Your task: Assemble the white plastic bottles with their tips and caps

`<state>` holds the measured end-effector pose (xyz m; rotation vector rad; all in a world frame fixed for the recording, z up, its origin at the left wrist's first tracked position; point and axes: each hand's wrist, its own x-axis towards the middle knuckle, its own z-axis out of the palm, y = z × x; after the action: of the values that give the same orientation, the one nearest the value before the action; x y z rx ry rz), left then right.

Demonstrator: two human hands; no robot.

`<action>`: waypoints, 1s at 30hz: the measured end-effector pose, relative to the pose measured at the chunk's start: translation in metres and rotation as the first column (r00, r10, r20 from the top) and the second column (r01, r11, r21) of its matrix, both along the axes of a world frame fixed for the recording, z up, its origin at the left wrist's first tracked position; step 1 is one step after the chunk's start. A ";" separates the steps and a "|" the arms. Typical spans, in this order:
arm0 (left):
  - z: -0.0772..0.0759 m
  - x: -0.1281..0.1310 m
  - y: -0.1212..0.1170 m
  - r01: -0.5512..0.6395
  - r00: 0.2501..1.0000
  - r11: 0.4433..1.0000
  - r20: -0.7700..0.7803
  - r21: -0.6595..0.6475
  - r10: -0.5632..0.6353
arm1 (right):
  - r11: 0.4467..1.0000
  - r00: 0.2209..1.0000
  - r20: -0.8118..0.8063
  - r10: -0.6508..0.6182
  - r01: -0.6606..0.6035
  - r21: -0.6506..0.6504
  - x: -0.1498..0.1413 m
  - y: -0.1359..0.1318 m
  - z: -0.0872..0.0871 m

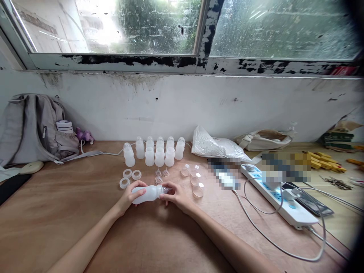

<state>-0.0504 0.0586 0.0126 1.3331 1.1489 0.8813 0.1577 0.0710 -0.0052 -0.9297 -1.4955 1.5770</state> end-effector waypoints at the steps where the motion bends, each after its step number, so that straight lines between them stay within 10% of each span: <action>1: 0.000 0.000 0.000 -0.003 1.000 1.000 -0.003 0.005 0.003 | 1.000 0.999 0.044 -0.008 0.009 -0.005 0.000 0.001 -0.002; 21: -0.008 0.002 0.000 -0.059 0.996 0.997 -0.070 0.056 0.063 | 0.999 0.977 0.208 0.051 -0.046 -0.027 0.001 0.001 -0.001; 30: -0.005 0.005 -0.008 -0.028 0.984 0.956 -0.161 0.292 0.078 | 0.975 0.960 0.222 0.170 -0.131 -0.177 0.010 0.007 0.008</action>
<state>-0.0450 0.0505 0.0078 1.6490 1.2255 1.0184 0.1677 0.0777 0.0026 -1.1518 -1.6538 1.7679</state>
